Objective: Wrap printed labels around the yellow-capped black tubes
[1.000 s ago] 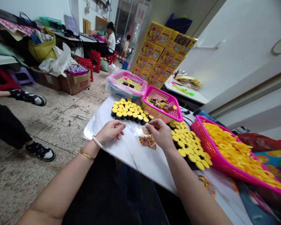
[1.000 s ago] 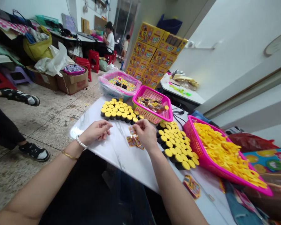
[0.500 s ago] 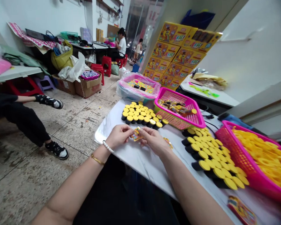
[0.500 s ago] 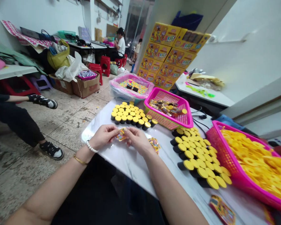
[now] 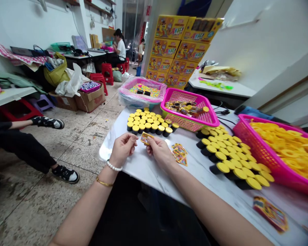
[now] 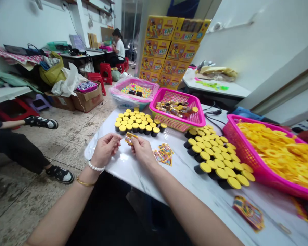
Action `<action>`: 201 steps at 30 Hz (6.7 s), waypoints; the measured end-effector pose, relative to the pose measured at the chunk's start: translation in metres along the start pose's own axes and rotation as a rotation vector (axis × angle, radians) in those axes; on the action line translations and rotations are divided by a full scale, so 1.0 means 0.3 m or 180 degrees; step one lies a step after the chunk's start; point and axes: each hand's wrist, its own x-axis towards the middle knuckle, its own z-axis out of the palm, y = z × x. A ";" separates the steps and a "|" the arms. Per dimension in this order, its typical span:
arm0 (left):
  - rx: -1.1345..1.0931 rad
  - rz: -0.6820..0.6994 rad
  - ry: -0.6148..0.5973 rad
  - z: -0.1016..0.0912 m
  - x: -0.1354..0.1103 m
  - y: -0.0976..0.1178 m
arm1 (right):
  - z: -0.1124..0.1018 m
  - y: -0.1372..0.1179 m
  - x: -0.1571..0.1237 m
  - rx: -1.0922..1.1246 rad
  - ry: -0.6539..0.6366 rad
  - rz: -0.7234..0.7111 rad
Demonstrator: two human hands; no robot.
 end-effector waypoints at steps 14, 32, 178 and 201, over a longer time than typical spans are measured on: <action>0.0529 0.0303 0.0071 0.006 -0.005 0.014 | 0.012 0.011 -0.015 -0.1347 -0.0193 -0.1024; 0.0473 0.0231 0.0411 0.007 -0.005 0.000 | -0.006 0.010 -0.005 -0.1450 -0.0184 -0.1067; -0.1004 -0.1308 -0.0150 0.020 0.052 0.042 | -0.077 -0.083 0.005 -0.0533 0.0036 -0.1052; -0.1025 -0.1365 -0.0204 0.019 0.060 0.020 | -0.040 -0.075 -0.024 -0.0794 -0.0021 -0.1273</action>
